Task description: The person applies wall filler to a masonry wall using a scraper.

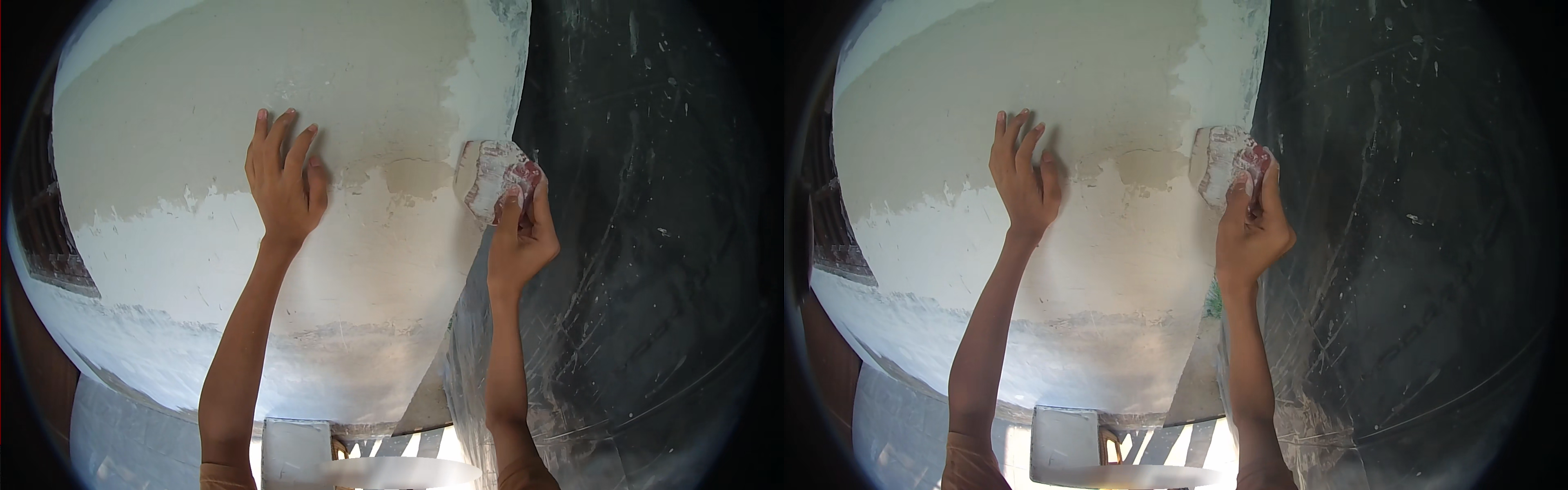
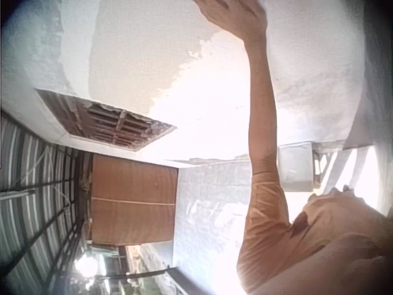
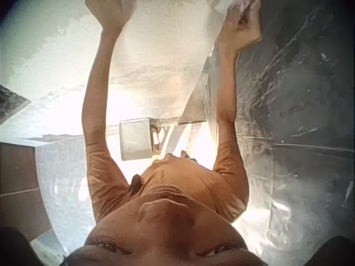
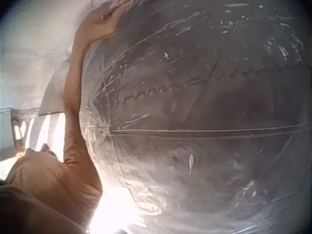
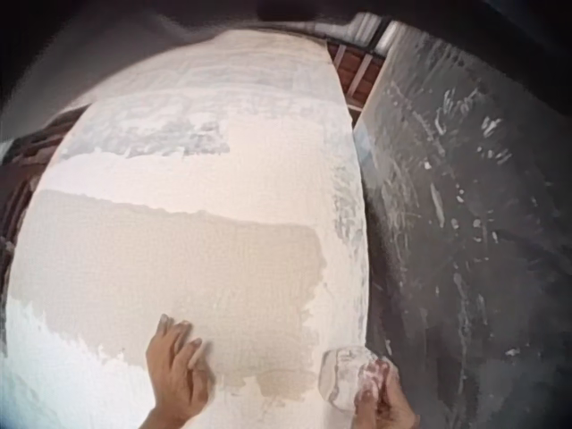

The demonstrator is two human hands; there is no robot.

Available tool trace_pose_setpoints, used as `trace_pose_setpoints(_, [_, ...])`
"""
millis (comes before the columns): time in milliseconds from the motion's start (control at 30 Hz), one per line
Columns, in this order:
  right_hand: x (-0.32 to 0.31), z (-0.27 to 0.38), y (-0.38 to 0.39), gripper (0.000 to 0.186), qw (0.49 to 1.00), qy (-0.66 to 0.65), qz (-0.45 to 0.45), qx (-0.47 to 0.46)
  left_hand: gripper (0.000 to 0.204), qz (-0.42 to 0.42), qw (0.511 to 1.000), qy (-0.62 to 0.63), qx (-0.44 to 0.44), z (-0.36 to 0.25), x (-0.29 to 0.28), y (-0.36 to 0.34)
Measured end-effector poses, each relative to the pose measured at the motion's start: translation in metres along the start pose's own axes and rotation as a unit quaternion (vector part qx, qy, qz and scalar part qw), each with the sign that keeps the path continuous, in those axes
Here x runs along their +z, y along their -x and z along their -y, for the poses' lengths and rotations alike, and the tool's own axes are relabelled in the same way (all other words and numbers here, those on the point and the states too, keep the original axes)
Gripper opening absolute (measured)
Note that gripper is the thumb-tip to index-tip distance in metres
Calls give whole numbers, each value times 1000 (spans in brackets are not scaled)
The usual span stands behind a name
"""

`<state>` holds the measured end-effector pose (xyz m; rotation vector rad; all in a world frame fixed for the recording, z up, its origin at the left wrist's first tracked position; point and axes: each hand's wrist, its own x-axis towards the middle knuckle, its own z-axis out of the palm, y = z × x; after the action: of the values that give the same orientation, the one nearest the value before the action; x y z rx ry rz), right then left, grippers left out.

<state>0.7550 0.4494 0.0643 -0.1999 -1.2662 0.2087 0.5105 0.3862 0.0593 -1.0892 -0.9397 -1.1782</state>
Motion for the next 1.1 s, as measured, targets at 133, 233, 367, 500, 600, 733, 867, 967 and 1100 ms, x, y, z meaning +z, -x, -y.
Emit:
trace_pose_setpoints(133, [23,2,14,40,995,-5,101,-5,38,-8,1000,5,-2,3,-1,-2])
trace_pose_setpoints(233, [18,-12,7,40,995,11,98,25,37,-16,1000,-3,-1,4,-3,-2])
trace_pose_setpoints(367, [10,-7,-1,41,996,-65,-52,27,37,-9,1000,-1,0,3,2,0])
trace_pose_setpoints(500, [33,-2,5,42,994,-14,110,2,37,-22,1000,-2,-10,8,-4,-2])
trace_pose_setpoints(600, [9,-20,-17,43,999,41,-8,-23,36,-13,1000,-2,-10,2,0,0])
trace_pose_setpoints(733, [1,-5,-10,39,996,-64,-54,31,36,4,1000,-3,-8,0,0,-1])
trace_pose_setpoints(867, [13,-8,20,40,988,-11,153,27,37,-13,1000,-3,-13,2,-2,-4])
trace_pose_setpoints(967, [3,-17,7,39,996,6,85,21,36,-15,1000,-17,-16,3,-1,-2])
trace_pose_setpoints(1100, [-4,-5,-1,40,990,-106,-49,74,35,-21,999,-7,-25,2,3,0])
